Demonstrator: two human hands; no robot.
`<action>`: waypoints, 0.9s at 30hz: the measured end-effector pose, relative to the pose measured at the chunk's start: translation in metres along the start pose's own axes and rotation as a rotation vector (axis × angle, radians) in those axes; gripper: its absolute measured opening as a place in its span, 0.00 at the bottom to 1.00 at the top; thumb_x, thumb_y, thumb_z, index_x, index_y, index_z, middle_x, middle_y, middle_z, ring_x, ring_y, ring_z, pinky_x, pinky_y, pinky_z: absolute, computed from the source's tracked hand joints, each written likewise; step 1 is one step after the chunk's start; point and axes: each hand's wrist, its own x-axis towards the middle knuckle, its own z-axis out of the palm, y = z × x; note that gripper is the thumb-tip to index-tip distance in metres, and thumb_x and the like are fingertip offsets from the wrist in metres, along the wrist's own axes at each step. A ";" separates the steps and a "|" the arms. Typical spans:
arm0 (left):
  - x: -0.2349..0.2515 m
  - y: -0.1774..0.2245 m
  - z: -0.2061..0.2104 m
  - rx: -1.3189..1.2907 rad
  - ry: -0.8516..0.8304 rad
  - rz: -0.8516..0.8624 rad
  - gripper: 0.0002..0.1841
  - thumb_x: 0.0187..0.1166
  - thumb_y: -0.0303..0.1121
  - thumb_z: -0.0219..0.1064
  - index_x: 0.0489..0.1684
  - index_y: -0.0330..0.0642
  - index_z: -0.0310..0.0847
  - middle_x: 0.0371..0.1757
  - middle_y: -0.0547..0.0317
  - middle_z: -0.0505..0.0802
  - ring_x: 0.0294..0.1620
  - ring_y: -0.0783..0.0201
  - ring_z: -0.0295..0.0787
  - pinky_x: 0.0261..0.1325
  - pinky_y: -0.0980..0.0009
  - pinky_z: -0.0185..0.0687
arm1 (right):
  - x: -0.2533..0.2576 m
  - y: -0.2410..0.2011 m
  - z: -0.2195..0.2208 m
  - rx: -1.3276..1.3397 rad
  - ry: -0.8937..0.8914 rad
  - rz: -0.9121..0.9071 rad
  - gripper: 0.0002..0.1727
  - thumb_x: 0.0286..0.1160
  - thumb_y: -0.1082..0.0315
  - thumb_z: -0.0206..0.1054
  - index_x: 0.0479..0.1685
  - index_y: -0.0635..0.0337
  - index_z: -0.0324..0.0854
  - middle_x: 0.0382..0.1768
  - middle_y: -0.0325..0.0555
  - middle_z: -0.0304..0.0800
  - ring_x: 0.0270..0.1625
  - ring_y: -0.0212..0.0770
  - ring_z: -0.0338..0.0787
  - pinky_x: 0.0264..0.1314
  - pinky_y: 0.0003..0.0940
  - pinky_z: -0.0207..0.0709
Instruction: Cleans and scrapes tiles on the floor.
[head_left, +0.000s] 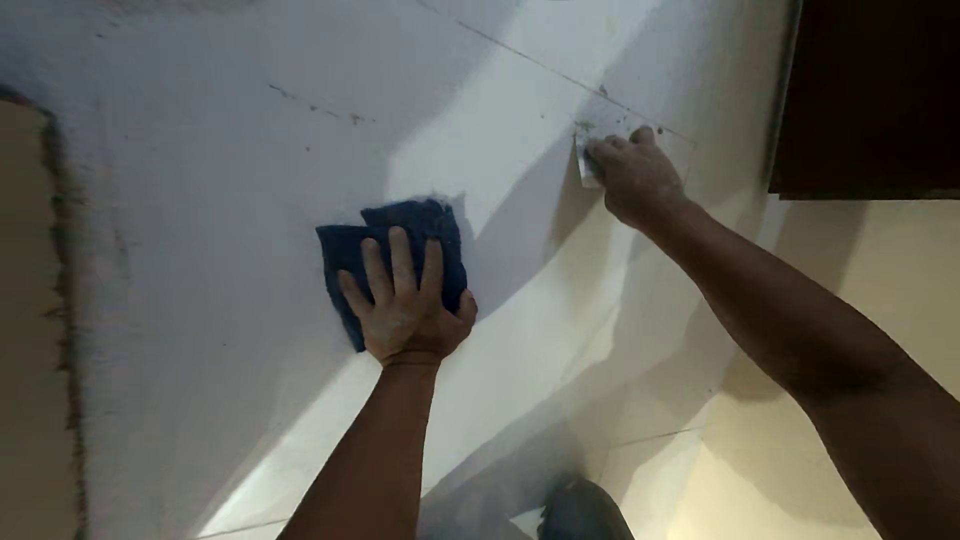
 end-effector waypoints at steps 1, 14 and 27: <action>0.001 -0.001 0.001 0.000 0.004 -0.001 0.43 0.71 0.64 0.50 0.90 0.53 0.64 0.94 0.45 0.59 0.94 0.33 0.43 0.83 0.22 0.33 | 0.001 -0.002 0.000 0.004 0.002 -0.005 0.22 0.84 0.70 0.61 0.77 0.53 0.78 0.68 0.54 0.85 0.74 0.67 0.77 0.60 0.62 0.81; -0.001 -0.001 0.001 -0.001 -0.001 0.003 0.43 0.72 0.64 0.50 0.90 0.53 0.64 0.94 0.44 0.58 0.95 0.34 0.42 0.84 0.22 0.32 | 0.004 -0.013 0.002 0.039 -0.007 0.045 0.24 0.85 0.70 0.59 0.80 0.50 0.77 0.72 0.51 0.84 0.77 0.65 0.75 0.63 0.61 0.81; -0.003 0.000 0.000 -0.003 -0.018 -0.001 0.43 0.72 0.64 0.50 0.90 0.52 0.63 0.94 0.44 0.58 0.95 0.34 0.42 0.84 0.22 0.31 | 0.003 -0.023 0.003 0.077 0.017 0.125 0.23 0.87 0.69 0.55 0.79 0.50 0.77 0.71 0.52 0.84 0.79 0.64 0.75 0.63 0.60 0.81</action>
